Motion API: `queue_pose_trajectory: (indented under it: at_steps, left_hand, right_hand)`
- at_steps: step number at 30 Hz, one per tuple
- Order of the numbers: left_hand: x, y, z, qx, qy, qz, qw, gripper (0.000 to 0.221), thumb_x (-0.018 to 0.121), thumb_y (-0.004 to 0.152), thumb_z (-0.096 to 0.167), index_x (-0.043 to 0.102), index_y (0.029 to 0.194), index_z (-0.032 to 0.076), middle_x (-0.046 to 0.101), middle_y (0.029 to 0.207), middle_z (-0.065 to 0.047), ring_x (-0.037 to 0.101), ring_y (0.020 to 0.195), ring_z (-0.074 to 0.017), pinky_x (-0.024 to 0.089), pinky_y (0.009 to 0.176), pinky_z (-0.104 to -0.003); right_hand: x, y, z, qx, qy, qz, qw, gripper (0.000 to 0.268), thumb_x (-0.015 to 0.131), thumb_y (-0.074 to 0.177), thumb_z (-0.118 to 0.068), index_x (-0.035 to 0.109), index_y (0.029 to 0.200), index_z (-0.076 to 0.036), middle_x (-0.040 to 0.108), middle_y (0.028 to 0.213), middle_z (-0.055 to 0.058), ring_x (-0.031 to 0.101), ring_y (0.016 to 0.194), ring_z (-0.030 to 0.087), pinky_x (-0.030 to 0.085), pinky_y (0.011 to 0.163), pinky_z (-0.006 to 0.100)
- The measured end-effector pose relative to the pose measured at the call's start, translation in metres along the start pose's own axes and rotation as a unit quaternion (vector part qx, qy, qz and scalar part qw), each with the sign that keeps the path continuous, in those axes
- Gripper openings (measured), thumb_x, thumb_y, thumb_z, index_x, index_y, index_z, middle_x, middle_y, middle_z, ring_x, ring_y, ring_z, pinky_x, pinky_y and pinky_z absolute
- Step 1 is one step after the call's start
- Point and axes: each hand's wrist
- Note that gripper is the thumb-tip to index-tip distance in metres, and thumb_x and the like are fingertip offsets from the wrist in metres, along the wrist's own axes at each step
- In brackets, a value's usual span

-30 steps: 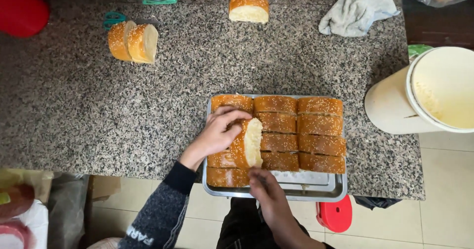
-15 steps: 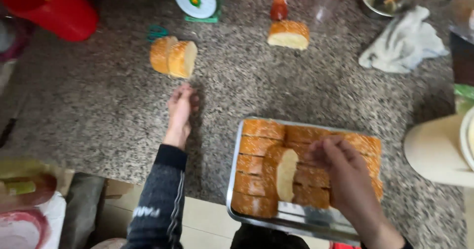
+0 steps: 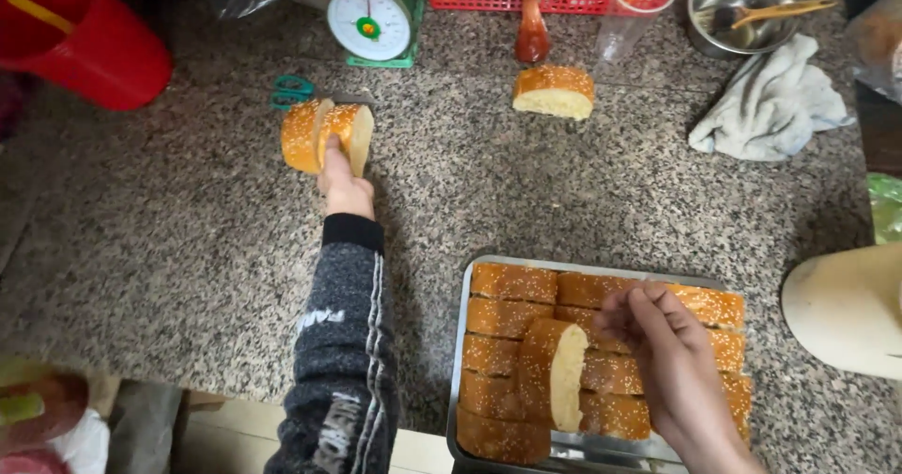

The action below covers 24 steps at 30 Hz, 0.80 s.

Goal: Dipping sliced bread into a bowl of coating and arranging the pieces on a metal tray.

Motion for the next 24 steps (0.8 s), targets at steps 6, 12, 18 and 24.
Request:
queue_pose_trajectory:
  at_steps: [6,12,18,24]
  left_hand:
    - [0.020,-0.053,0.008,0.070,0.044,0.051,0.995,0.092,0.099,0.071,0.019,0.045,0.146,0.012,0.072,0.151,-0.020,0.076,0.132,-0.0337,0.064,0.117,-0.048]
    - [0.000,-0.122,0.031,0.108,0.098,-0.039,0.988,0.089,0.095,0.081,0.010,0.033,0.145,0.018,0.052,0.159,-0.024,0.065,0.135,-0.0350,0.053,0.126,-0.051]
    - [-0.046,-0.194,0.053,0.138,0.174,-0.262,0.939,0.089,0.094,0.085,0.015,0.033,0.149,0.020,0.063,0.153,-0.026,0.069,0.140,-0.0290,0.060,0.125,-0.044]
    - [-0.096,-0.317,0.081,0.054,0.223,-0.499,0.835,0.081,0.087,0.088,0.010,0.040,0.153,0.022,0.073,0.145,-0.027,0.077,0.122,-0.0329,0.070,0.101,-0.047]
  right_hand:
    - [-0.008,-0.002,0.003,0.001,-0.012,0.019,1.000,0.021,0.053,0.121,-0.008,0.068,0.113,0.003,0.077,0.111,0.023,0.075,0.100,0.038,0.058,0.090,0.048]
    - [-0.023,0.002,0.008,0.015,-0.001,0.034,0.999,0.019,0.052,0.121,-0.007,0.067,0.113,0.001,0.076,0.112,0.022,0.072,0.102,0.037,0.053,0.091,0.048]
    - [-0.020,0.009,0.002,0.013,0.000,0.032,0.999,0.017,0.052,0.123,-0.013,0.065,0.116,-0.004,0.075,0.116,0.018,0.071,0.109,0.034,0.054,0.095,0.049]
    - [-0.019,0.016,-0.009,-0.026,-0.012,-0.020,0.999,0.021,0.059,0.116,-0.016,0.069,0.128,-0.002,0.079,0.121,0.019,0.077,0.110,0.033,0.064,0.103,0.048]
Point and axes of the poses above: each hand's wrist, its own y-axis towards the middle knuckle, its own x-axis out of the palm, z = x × y
